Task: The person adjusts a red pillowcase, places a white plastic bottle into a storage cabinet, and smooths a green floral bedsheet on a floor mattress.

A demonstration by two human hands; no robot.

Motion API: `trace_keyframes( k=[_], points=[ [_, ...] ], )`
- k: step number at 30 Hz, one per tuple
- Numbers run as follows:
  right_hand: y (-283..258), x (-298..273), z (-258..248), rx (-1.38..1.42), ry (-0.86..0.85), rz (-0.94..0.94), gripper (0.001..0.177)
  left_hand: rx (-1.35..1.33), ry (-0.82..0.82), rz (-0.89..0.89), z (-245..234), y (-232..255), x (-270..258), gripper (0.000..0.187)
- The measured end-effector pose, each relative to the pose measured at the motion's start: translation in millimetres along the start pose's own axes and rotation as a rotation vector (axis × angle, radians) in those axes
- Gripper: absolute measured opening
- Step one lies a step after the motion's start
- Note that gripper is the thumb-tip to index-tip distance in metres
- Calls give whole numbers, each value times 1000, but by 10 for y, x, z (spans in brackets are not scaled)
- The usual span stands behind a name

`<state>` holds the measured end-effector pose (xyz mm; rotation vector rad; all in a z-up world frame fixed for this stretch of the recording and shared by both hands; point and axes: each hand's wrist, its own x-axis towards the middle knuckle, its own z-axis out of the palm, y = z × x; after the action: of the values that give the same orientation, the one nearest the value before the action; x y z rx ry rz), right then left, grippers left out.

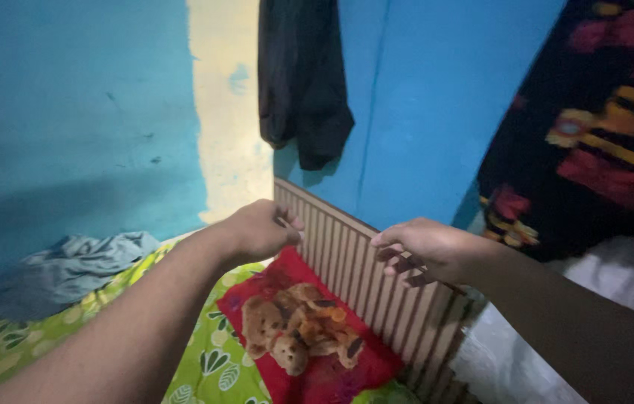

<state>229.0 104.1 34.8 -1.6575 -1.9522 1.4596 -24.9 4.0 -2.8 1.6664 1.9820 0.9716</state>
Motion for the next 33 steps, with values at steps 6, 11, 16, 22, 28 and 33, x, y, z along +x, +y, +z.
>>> trace_keyframes(
  k=[6,11,16,22,28,33],
  points=[
    [-283,519,-50,-69,-98,-62,23,-10,70,-193,-3,-21,197,32],
    [-416,1004,-159,-182,-219,-150,29,-33,172,-219,48,-14,376,32],
    [-564,1453,-327,-252,-215,-157,27,-43,212,-315,219,70,633,31],
    [-661,1793,-367,-293,-349,-214,30,15,268,-404,378,102,635,31],
    [-700,2086,-394,-314,-409,-220,30,-22,316,-478,602,115,680,31],
    [-752,2166,-386,-318,-427,-231,28,32,329,-488,640,145,698,32]
  ],
)
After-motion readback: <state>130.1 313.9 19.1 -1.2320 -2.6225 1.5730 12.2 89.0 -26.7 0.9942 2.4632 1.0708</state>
